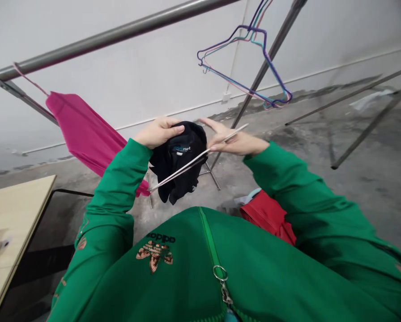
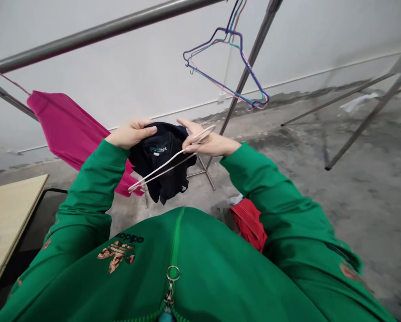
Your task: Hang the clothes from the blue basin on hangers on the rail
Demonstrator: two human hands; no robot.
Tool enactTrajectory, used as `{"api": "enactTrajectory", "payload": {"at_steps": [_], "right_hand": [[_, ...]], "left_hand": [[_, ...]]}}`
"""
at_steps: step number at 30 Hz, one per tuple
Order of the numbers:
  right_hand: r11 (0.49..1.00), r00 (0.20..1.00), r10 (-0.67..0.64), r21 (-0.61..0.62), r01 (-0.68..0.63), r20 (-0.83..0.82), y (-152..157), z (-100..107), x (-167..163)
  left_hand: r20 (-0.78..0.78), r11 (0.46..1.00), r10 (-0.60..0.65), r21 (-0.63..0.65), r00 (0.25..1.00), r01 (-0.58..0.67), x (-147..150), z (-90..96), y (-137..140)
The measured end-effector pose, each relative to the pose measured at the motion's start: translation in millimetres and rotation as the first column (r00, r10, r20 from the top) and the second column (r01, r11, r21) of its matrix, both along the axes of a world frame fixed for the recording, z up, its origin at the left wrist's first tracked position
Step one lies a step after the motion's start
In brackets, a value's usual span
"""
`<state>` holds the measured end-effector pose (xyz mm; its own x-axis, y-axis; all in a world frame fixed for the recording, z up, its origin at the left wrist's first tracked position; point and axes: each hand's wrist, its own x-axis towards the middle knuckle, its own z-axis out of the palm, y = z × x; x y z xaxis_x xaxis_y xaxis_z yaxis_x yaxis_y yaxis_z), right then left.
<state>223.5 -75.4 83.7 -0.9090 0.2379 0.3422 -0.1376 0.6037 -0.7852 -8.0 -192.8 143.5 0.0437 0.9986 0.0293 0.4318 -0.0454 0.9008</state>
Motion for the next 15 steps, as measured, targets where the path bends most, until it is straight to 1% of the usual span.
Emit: {"api": "enactTrajectory", "payload": {"at_steps": [2, 3, 4, 5, 6, 8, 9, 10, 11, 13, 15], "right_hand": [[0.998, 0.999, 0.043, 0.054, -0.044, 0.034, -4, -7, -22], [0.996, 0.996, 0.061, 0.065, -0.065, 0.060, -5, -10, -27], [0.994, 0.993, 0.075, 0.071, -0.081, 0.089, -7, -11, -30], [0.992, 0.989, 0.087, 0.078, -0.097, 0.118, -8, -11, -29], [0.990, 0.985, 0.100, 0.084, -0.112, 0.141, -10, -8, -28], [0.987, 0.980, 0.115, 0.090, -0.131, 0.162, -13, 3, -24], [0.988, 0.980, 0.115, 0.086, -0.130, 0.161, -14, 11, -23], [0.990, 0.982, 0.107, 0.079, -0.120, 0.155, -15, 18, -22], [0.992, 0.985, 0.090, 0.071, -0.102, 0.148, -15, 26, -23], [0.997, 0.988, 0.042, 0.061, -0.051, 0.146, -15, 37, -24], [0.998, 0.987, -0.015, 0.065, 0.005, 0.162, -12, 44, -25]], "left_hand": [[-0.141, 1.000, -0.016, -0.007, 0.990, 0.016, 3, 7.2, -2], [-0.243, 1.000, -0.024, -0.009, 0.970, 0.022, 1, 8.9, -4], [-0.362, 0.999, -0.033, -0.011, 0.932, 0.031, -2, 8.7, -6], [-0.490, 0.999, -0.046, -0.020, 0.871, 0.042, -7, 6.3, -8], [-0.614, 0.998, -0.059, -0.034, 0.787, 0.048, -12, 1.9, -11], [-0.806, 0.999, -0.053, -0.045, 0.590, 0.027, -20, -11.5, -16], [-0.867, 1.000, -0.027, -0.031, 0.498, 0.000, -21, -19.0, -18], [-0.906, 0.999, 0.012, -0.002, 0.424, -0.032, -21, -26.0, -20], [-0.928, 0.997, 0.063, 0.042, 0.366, -0.066, -19, -31.7, -21], [-0.939, 0.981, 0.175, 0.142, 0.295, -0.132, -17, -38.2, -21], [-0.922, 0.953, 0.279, 0.232, 0.267, -0.195, -21, -39.0, -17]]}}
